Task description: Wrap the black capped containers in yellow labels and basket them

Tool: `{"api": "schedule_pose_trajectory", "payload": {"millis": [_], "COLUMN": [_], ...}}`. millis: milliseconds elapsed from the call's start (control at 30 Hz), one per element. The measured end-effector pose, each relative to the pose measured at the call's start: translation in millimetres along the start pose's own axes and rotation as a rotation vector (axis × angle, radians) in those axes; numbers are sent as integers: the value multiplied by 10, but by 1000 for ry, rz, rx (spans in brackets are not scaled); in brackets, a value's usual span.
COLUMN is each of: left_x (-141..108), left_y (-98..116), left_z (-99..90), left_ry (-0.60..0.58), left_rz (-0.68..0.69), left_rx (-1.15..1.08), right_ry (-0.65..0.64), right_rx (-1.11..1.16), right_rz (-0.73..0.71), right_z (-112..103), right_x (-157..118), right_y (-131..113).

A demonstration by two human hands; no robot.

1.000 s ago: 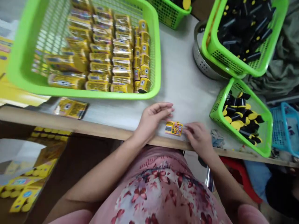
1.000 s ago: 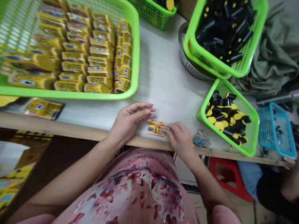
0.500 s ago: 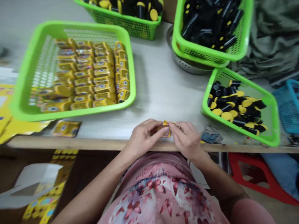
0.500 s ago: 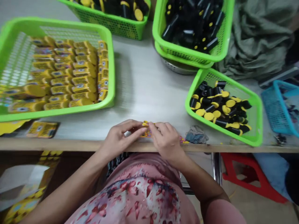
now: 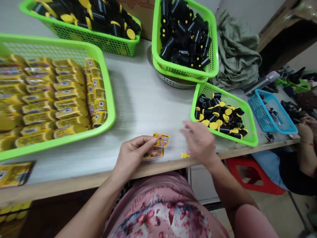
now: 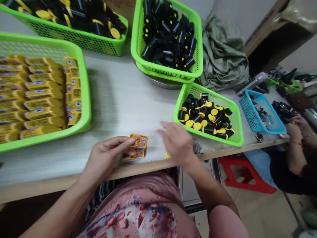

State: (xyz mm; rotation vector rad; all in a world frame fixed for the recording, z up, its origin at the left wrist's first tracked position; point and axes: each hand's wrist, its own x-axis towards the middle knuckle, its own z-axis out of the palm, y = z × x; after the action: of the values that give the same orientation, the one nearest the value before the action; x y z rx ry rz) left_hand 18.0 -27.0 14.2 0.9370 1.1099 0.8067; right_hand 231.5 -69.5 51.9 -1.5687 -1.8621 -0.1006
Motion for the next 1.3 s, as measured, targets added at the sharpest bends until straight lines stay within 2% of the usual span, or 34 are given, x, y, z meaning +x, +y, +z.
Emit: {"api": "schedule_pose_trajectory", "payload": {"millis": [67,133,233,333,433,500,567,633,700,867,933,1033,1200,1300], "left_x": [31,59,75,64,55,54,50,40,24,-6,-9,-7,15,35], "left_y": [-19,-42,-68,-81,-92,-104,-117,-124,-120,-82,-74,-84,-135,-151], "left_z": [-23,-33,-31,-41,-68,-86,-95,-96,-89,-74,-76,-82,-80,-76], "left_ry": [13,15,9,0,-17,-28,-46,-62,-86,-124,-124,-134,-146,-147], "left_rz": [-19,-44,-74,-49,-26,-18,-14,-9,-14,-13,1,24,69,44], "left_rx": [-65,-136,-204,-224,-240,-251,-257,-248,-208,-86,-73,-97,-213,-296], "right_ry": [34,-76,-340,-442,-350,-188,-11,94,51,-482,-603,-664,-649,-633], "right_rx": [-105,-241,-377,-393,-297,-148,46,215,331,460,461,447,406,419], "right_rz": [133,238,263,235,396,556,617,540,394,26,-79,-138,-152,-112], "right_z": [-197,-313,-287,-161,-108,-113,-135,-172,-225,-293,-249,-142,-11,46], "right_x": [189,384,584,632,599,575,556,536,512,448,435,419,388,378], "right_y": [298,606,906,961,951,965,957,876,698,144,43,28,25,-24]}}
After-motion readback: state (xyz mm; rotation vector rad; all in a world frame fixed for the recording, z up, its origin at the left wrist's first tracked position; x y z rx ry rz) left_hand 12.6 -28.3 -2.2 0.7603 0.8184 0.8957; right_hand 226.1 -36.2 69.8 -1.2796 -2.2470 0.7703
